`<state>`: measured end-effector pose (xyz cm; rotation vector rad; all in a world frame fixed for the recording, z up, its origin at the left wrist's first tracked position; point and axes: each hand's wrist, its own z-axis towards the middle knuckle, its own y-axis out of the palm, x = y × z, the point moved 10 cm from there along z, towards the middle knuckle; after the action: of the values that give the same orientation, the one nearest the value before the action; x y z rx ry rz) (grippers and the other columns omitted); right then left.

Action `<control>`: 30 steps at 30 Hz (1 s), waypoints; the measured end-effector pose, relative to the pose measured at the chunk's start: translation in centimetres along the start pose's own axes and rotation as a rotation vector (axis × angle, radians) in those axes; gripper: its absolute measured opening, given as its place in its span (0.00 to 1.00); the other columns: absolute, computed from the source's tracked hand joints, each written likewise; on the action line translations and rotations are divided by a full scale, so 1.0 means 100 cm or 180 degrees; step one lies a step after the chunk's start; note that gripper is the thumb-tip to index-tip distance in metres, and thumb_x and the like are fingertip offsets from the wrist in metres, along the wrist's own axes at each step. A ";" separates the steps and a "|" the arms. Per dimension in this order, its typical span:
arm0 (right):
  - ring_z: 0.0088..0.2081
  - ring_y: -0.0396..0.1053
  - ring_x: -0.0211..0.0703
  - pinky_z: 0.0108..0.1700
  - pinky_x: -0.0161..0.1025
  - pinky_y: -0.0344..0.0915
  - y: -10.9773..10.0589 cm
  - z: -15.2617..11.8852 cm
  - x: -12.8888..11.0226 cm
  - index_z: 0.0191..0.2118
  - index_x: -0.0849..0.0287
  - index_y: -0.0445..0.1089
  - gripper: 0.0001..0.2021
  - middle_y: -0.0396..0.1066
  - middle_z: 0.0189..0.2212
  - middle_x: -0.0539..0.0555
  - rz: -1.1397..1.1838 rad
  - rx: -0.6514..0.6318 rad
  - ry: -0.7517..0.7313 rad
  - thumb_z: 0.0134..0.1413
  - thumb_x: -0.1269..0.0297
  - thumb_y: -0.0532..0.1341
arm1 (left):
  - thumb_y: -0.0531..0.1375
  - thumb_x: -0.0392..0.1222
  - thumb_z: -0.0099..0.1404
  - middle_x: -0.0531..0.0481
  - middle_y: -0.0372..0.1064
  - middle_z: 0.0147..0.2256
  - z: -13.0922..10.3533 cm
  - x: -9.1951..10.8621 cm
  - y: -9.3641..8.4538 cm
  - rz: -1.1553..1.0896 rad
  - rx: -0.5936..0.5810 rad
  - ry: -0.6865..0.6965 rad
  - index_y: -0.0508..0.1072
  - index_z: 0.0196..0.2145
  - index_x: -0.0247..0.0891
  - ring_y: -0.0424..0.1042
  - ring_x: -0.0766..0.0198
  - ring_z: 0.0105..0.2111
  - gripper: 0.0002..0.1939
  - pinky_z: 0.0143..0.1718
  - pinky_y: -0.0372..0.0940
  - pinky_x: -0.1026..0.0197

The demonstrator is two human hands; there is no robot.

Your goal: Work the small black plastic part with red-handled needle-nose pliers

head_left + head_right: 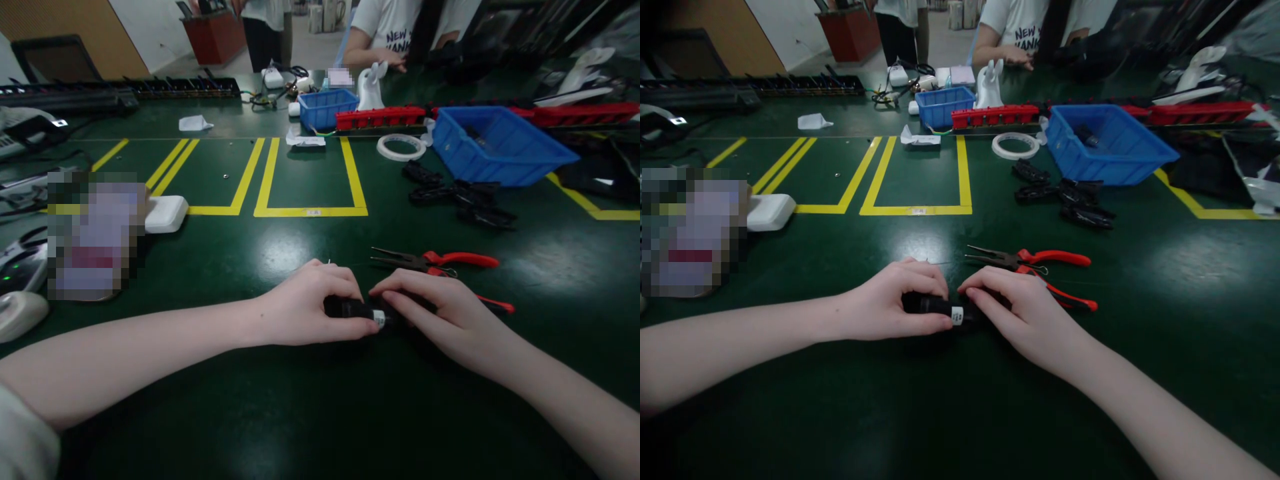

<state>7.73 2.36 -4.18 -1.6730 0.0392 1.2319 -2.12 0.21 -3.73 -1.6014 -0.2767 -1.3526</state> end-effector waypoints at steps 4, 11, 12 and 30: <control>0.33 0.73 0.41 0.35 0.38 0.67 -0.002 0.001 -0.004 0.40 0.56 0.74 0.09 0.75 0.33 0.52 -0.0028 0.0061 -0.0123 0.64 0.64 0.55 | 0.60 0.40 0.69 0.50 0.70 0.32 0.000 -0.006 -0.009 -0.0793 0.0223 -0.0084 0.77 0.30 0.33 0.69 0.66 0.32 0.11 0.34 0.64 0.63; 0.29 0.69 0.37 0.29 0.36 0.64 0.006 -0.008 -0.015 0.39 0.56 0.73 0.04 0.72 0.36 0.51 -0.0605 0.0301 -0.0424 0.59 0.63 0.63 | 0.55 0.42 0.72 0.53 0.66 0.30 -0.002 -0.016 -0.033 -0.1369 0.0953 -0.0078 0.73 0.29 0.34 0.65 0.67 0.31 0.15 0.33 0.61 0.64; 0.31 0.70 0.39 0.31 0.37 0.65 0.008 -0.010 -0.019 0.41 0.56 0.73 0.06 0.72 0.38 0.52 -0.0745 0.0330 -0.0492 0.59 0.63 0.63 | 0.55 0.43 0.73 0.53 0.65 0.30 -0.003 -0.017 -0.035 -0.1398 0.1008 -0.0092 0.73 0.30 0.34 0.65 0.67 0.31 0.15 0.33 0.61 0.64; 0.28 0.68 0.45 0.32 0.41 0.62 0.038 -0.024 -0.056 0.38 0.64 0.74 0.12 0.74 0.29 0.57 -0.3209 0.0255 -0.1624 0.60 0.77 0.53 | 0.63 0.38 0.68 0.48 0.70 0.39 -0.010 0.020 -0.030 -0.0286 0.0897 0.0878 0.77 0.36 0.36 0.70 0.63 0.41 0.04 0.44 0.68 0.61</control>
<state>4.72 -3.99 -2.83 -1.0030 -0.9366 0.7924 -4.14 0.17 -0.57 -1.1670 -0.3569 -1.5108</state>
